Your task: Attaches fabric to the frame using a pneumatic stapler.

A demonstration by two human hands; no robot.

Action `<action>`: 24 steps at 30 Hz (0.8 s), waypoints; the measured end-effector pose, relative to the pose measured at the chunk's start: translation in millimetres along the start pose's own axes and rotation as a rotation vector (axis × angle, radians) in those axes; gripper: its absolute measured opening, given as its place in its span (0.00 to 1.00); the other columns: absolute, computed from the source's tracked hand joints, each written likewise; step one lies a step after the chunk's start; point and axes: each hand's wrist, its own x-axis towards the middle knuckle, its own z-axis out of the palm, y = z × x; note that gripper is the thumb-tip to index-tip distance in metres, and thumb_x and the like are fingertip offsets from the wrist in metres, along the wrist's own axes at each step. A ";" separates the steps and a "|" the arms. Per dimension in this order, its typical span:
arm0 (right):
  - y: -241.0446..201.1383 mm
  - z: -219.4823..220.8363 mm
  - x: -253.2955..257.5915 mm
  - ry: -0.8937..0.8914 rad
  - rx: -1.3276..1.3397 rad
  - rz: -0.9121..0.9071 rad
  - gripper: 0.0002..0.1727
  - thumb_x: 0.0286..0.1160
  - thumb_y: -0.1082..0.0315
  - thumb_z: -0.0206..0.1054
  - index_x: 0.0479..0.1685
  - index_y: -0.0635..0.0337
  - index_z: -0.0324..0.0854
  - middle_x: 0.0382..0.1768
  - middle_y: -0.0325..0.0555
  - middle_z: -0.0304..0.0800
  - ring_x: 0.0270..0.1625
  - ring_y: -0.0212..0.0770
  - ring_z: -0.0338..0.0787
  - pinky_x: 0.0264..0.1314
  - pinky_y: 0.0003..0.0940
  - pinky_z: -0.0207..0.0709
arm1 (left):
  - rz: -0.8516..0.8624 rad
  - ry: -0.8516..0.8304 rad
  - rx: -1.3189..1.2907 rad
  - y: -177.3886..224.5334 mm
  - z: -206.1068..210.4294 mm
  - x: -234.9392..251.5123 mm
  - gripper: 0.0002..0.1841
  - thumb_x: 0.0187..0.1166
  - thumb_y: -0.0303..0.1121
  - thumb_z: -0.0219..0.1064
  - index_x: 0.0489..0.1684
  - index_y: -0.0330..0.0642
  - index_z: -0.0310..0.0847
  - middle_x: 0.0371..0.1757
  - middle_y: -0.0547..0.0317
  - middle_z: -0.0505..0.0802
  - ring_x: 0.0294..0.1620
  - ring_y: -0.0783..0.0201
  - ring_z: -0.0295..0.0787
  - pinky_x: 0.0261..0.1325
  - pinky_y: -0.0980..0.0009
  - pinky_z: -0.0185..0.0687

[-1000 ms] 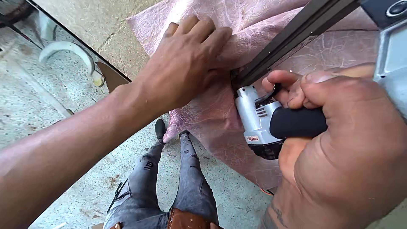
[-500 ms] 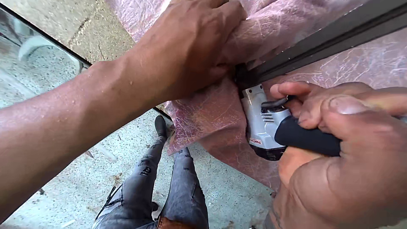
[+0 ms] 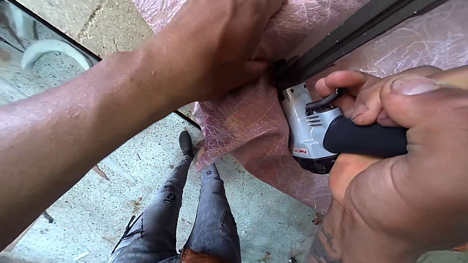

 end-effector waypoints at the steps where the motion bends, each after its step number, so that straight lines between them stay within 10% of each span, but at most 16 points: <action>1: 0.0 -0.4 0.6 -0.008 0.003 0.004 0.04 0.76 0.75 0.59 0.35 0.66 0.72 0.30 0.57 0.84 0.44 0.64 0.92 0.57 0.65 0.88 | -0.003 -0.002 0.007 0.0 0.0 0.3 0.25 0.76 0.54 0.68 0.67 0.53 0.80 0.50 0.59 0.90 0.54 0.57 0.88 0.53 0.47 0.80; 16: 2.0 2.8 -0.1 0.030 -0.017 -0.007 0.04 0.77 0.76 0.57 0.34 0.66 0.71 0.30 0.58 0.84 0.41 0.65 0.92 0.53 0.66 0.89 | -0.011 0.005 -0.019 -1.2 3.4 -0.3 0.24 0.75 0.54 0.69 0.64 0.53 0.80 0.48 0.59 0.90 0.51 0.57 0.88 0.49 0.47 0.80; 24: -34.5 0.0 9.5 -0.022 -0.043 0.022 0.04 0.80 0.76 0.56 0.36 0.65 0.72 0.32 0.56 0.84 0.44 0.62 0.91 0.58 0.64 0.88 | 0.126 -0.061 -0.074 -16.4 -12.1 1.9 0.30 0.74 0.52 0.68 0.76 0.56 0.74 0.63 0.65 0.86 0.67 0.66 0.82 0.71 0.58 0.78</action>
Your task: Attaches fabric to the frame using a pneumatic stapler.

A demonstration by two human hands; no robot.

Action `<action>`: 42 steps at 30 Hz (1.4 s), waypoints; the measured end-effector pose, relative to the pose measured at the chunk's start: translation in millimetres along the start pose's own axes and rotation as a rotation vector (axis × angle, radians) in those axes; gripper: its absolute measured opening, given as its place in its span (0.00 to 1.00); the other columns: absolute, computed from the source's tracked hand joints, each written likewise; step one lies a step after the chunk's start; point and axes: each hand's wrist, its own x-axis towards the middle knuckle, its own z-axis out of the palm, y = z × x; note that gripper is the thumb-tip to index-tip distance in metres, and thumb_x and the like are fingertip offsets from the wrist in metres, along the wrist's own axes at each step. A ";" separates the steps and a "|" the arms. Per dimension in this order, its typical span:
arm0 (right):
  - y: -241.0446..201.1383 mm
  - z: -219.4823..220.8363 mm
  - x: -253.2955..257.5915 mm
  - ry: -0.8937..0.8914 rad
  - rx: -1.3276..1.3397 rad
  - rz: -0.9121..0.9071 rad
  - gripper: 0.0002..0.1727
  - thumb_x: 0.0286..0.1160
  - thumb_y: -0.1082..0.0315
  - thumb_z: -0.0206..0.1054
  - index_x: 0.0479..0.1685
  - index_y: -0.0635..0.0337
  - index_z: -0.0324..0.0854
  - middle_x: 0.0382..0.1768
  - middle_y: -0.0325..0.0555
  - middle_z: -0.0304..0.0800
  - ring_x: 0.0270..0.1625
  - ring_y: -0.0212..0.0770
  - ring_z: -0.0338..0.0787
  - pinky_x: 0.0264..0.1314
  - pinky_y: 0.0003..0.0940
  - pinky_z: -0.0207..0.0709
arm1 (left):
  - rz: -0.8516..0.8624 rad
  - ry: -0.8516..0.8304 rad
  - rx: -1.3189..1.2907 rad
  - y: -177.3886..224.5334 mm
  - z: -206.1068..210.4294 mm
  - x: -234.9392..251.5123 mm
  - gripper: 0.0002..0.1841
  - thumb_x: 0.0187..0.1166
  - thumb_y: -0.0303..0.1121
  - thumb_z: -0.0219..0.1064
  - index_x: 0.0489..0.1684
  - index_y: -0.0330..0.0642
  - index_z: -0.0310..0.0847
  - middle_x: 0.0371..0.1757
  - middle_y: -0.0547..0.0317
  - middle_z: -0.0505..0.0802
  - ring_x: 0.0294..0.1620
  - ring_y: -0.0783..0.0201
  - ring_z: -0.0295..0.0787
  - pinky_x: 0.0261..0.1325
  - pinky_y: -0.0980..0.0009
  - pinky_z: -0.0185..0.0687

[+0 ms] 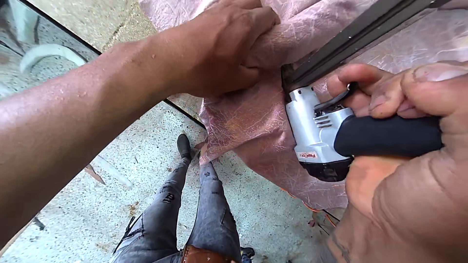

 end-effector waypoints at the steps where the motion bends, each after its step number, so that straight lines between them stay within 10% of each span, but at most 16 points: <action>1: -3.7 4.1 -0.5 -0.002 -0.018 -0.002 0.04 0.80 0.76 0.57 0.37 0.66 0.72 0.32 0.56 0.85 0.44 0.62 0.92 0.57 0.63 0.89 | 0.007 -0.018 -0.003 -0.9 -2.3 -0.1 0.30 0.74 0.52 0.68 0.78 0.56 0.73 0.65 0.63 0.85 0.70 0.65 0.79 0.74 0.57 0.75; 32: 25.2 23.8 -17.9 0.061 0.043 0.007 0.05 0.75 0.75 0.61 0.32 0.62 0.71 0.29 0.54 0.83 0.44 0.63 0.92 0.59 0.65 0.88 | -0.061 -0.038 -0.029 1.4 3.6 1.4 0.30 0.76 0.47 0.71 0.80 0.59 0.71 0.60 0.64 0.89 0.61 0.66 0.86 0.62 0.56 0.83; 42: 3.5 5.0 -10.9 0.059 0.099 0.019 0.04 0.78 0.76 0.56 0.36 0.67 0.71 0.33 0.60 0.83 0.47 0.68 0.90 0.60 0.69 0.86 | 0.032 -0.057 -0.111 -7.0 -12.9 -3.1 0.40 0.74 0.50 0.72 0.89 0.59 0.62 0.71 0.65 0.85 0.70 0.71 0.82 0.74 0.62 0.80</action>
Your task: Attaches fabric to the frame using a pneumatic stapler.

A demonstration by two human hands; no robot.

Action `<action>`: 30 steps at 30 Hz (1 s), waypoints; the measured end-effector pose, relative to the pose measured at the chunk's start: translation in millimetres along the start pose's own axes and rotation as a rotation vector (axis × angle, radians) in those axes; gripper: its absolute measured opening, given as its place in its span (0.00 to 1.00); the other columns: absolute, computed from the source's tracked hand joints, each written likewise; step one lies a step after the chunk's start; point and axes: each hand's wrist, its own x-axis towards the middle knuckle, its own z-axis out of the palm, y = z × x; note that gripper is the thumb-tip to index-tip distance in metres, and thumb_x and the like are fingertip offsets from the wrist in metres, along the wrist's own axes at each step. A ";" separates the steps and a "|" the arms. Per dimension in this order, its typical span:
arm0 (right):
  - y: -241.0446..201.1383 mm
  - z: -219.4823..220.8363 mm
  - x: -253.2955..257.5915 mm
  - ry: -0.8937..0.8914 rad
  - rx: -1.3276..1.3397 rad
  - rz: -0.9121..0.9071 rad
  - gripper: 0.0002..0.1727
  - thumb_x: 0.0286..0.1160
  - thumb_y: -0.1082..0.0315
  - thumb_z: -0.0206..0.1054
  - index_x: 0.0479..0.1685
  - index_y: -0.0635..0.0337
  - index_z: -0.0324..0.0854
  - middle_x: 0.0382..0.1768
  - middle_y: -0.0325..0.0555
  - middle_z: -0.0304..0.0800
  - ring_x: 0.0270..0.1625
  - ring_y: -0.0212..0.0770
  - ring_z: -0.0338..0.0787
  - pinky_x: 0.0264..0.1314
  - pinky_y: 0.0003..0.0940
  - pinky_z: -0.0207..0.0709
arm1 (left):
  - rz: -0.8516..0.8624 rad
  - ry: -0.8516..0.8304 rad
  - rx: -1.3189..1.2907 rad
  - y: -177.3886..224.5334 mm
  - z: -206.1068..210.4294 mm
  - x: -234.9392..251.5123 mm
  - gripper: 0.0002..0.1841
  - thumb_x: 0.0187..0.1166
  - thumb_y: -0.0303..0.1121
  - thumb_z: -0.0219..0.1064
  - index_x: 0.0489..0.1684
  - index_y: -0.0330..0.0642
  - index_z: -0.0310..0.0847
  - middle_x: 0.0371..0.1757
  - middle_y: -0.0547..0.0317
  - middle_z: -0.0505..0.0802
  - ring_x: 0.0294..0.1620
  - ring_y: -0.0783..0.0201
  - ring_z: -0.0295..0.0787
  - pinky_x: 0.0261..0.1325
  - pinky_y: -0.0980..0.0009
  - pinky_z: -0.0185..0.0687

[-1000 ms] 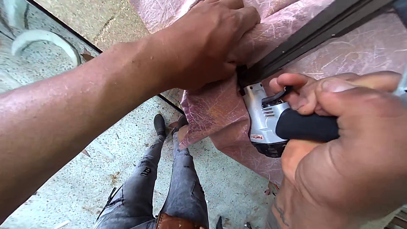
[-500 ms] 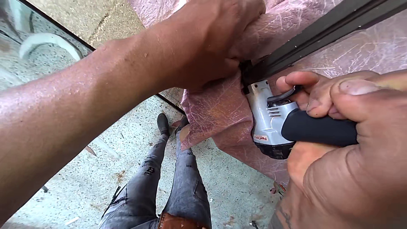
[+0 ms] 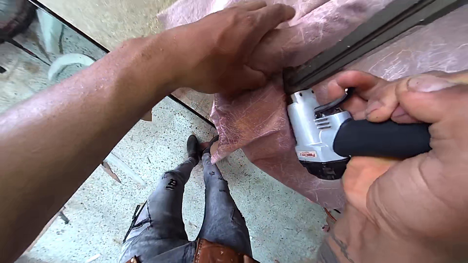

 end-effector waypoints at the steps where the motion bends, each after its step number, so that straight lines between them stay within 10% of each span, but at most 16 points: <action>1: -7.1 0.8 -2.0 0.002 -0.008 -0.006 0.04 0.78 0.76 0.57 0.36 0.68 0.71 0.34 0.61 0.84 0.48 0.69 0.91 0.61 0.70 0.86 | -0.017 -0.015 -0.013 1.9 -8.4 -5.8 0.42 0.73 0.50 0.73 0.91 0.63 0.58 0.69 0.67 0.86 0.66 0.72 0.84 0.69 0.62 0.84; 4: -21.2 13.1 -12.2 0.009 -0.069 -0.014 0.03 0.78 0.74 0.59 0.37 0.64 0.72 0.33 0.56 0.85 0.46 0.63 0.92 0.60 0.66 0.87 | -0.051 0.022 0.094 20.4 -23.6 -27.2 0.45 0.71 0.53 0.75 0.92 0.65 0.56 0.70 0.67 0.88 0.67 0.66 0.87 0.68 0.55 0.85; 8: -22.1 33.2 -21.5 0.045 -0.114 -0.014 0.02 0.76 0.74 0.62 0.38 0.62 0.74 0.32 0.51 0.86 0.42 0.58 0.93 0.57 0.61 0.90 | -0.006 0.196 0.240 20.8 -6.9 -33.6 0.31 0.76 0.56 0.68 0.77 0.54 0.78 0.66 0.62 0.89 0.73 0.55 0.77 0.72 0.53 0.73; 14: 5.4 42.8 -26.6 0.019 -0.109 -0.031 0.01 0.75 0.76 0.62 0.37 0.63 0.76 0.34 0.54 0.90 0.44 0.61 0.94 0.58 0.66 0.89 | -0.014 0.097 0.331 -4.7 9.1 -30.2 0.35 0.81 0.65 0.54 0.83 0.54 0.69 0.75 0.55 0.80 0.76 0.46 0.72 0.68 0.43 0.67; 30: 25.7 27.5 -31.9 0.045 -0.015 -0.019 0.09 0.75 0.70 0.66 0.28 0.55 0.73 0.27 0.45 0.81 0.41 0.54 0.91 0.62 0.63 0.87 | -0.028 0.059 0.200 -19.3 -2.5 -26.6 0.37 0.77 0.71 0.53 0.80 0.61 0.74 0.71 0.62 0.85 0.76 0.58 0.77 0.77 0.43 0.67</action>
